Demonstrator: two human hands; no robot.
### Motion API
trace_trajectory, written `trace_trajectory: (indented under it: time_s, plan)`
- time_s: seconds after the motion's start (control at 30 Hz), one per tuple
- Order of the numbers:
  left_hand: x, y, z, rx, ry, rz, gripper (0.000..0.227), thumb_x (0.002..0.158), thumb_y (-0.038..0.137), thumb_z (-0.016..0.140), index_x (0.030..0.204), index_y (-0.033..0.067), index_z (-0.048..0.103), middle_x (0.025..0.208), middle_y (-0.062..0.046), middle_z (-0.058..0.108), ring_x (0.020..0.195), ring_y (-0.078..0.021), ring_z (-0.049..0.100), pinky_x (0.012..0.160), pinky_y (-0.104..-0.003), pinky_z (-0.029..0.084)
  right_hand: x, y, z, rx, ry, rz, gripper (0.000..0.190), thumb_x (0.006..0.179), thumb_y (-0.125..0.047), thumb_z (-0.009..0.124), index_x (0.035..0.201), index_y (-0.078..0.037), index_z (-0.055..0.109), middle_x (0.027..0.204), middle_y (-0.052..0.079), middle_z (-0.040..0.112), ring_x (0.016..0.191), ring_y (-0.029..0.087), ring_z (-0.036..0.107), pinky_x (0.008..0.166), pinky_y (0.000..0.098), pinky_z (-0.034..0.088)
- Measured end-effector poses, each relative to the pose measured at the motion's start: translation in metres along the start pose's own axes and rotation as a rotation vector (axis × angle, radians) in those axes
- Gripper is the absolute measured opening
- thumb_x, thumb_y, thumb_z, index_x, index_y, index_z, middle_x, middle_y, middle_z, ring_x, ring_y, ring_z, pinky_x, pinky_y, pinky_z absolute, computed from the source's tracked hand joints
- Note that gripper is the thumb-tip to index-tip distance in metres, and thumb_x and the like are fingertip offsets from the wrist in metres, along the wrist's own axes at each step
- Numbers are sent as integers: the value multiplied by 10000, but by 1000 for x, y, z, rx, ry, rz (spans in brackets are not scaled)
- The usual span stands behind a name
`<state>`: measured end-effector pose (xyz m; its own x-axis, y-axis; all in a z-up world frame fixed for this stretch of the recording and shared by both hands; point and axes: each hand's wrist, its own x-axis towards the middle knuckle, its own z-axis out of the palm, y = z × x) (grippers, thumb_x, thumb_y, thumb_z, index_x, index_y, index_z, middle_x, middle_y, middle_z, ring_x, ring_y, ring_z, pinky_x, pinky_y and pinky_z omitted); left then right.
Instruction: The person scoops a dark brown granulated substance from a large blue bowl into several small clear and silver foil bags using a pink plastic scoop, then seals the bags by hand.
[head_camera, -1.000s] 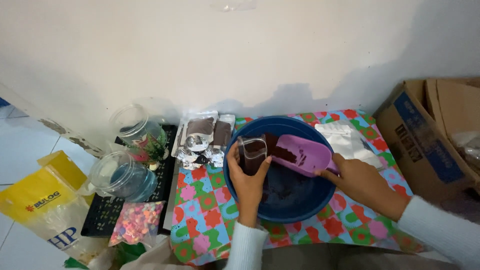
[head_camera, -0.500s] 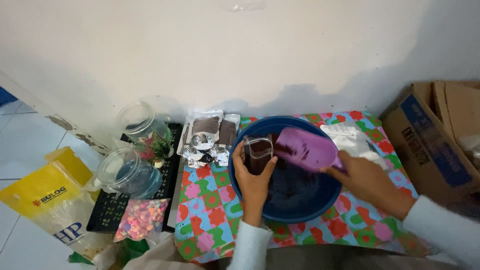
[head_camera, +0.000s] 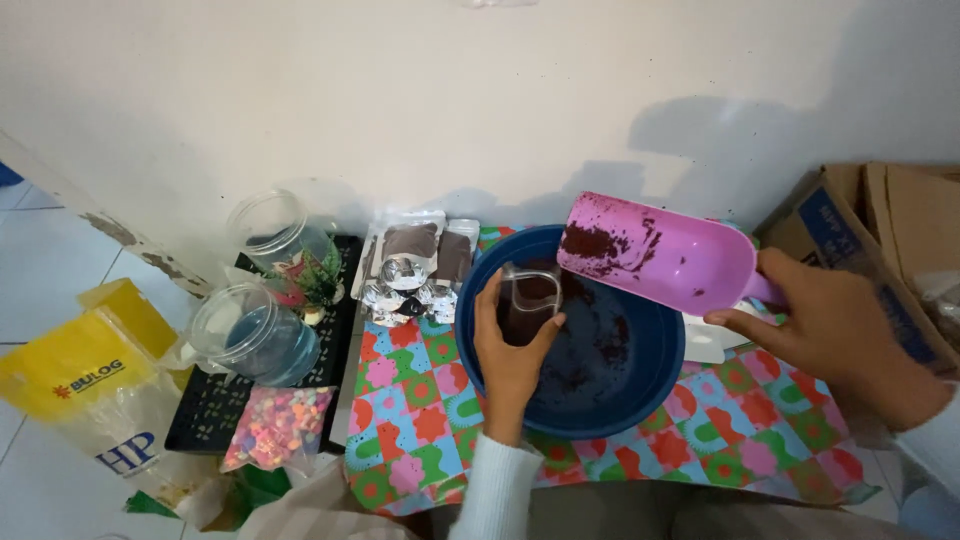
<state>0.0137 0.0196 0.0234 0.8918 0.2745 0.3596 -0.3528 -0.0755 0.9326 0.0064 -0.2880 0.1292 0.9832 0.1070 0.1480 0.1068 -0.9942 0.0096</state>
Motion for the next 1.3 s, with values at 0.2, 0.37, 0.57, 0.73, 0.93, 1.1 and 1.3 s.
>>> trace_trajectory:
  time_s: [0.2, 0.37, 0.57, 0.73, 0.93, 1.1, 1.3]
  plan:
    - [-1, 4, 1, 9, -86, 108, 784, 819, 237, 848, 1500, 157, 468, 1392, -129, 546, 1314, -285, 553, 1087, -436, 500, -10, -2, -24, -202, 164, -166, 655, 704, -820, 654, 965, -220, 627, 691, -59, 620, 650, 167, 649, 577, 361, 462]
    - [0, 8, -1, 6, -130, 51, 803, 827, 296, 832, 1521, 196, 441, 1446, -131, 531, 1355, -300, 534, 1095, -465, 495, -15, -4, -37, -385, 347, -403, 712, 733, -779, 679, 1106, -173, 696, 865, -18, 729, 752, 181, 716, 580, 339, 528]
    - [0, 8, -1, 6, -158, 66, 807, 834, 274, 831, 1529, 189, 429, 1468, -126, 523, 1385, -303, 502, 1128, -502, 462, -22, -18, -52, -504, 474, -550, 741, 789, -815, 656, 1131, -161, 725, 773, -25, 668, 732, 182, 654, 655, 323, 509]
    - [1, 7, 0, 44, -158, 75, 820, 820, 297, 840, 1525, 183, 437, 1469, -139, 526, 1372, -304, 516, 1129, -483, 459, -25, -23, -55, -571, 552, -533, 579, 892, -788, 631, 1106, -255, 703, 776, -83, 622, 737, 172, 610, 730, 315, 487]
    - [0, 13, 0, 48, -176, 31, 839, 802, 264, 849, 1525, 186, 430, 1489, -119, 524, 1399, -304, 483, 1134, -500, 447, -31, -33, -62, -621, 497, -543, 291, 983, -570, 658, 1087, -299, 637, 860, -65, 618, 767, 224, 594, 784, 367, 498]
    - [0, 10, 0, 33, -173, 90, 793, 808, 217, 848, 1492, 121, 456, 1435, -130, 545, 1357, -289, 504, 1135, -465, 437, -34, -46, -73, -643, 549, -514, 70, 1104, -298, 666, 1049, -321, 630, 846, -90, 609, 718, 231, 552, 763, 390, 428]
    - [0, 10, 0, -34, -149, 123, 735, 826, 165, 823, 1474, 117, 479, 1438, -137, 555, 1373, -309, 519, 1137, -477, 452, -29, -45, -67, -762, 589, -429, 192, 1140, -403, 633, 970, -335, 576, 794, -117, 520, 802, 177, 561, 799, 347, 434]
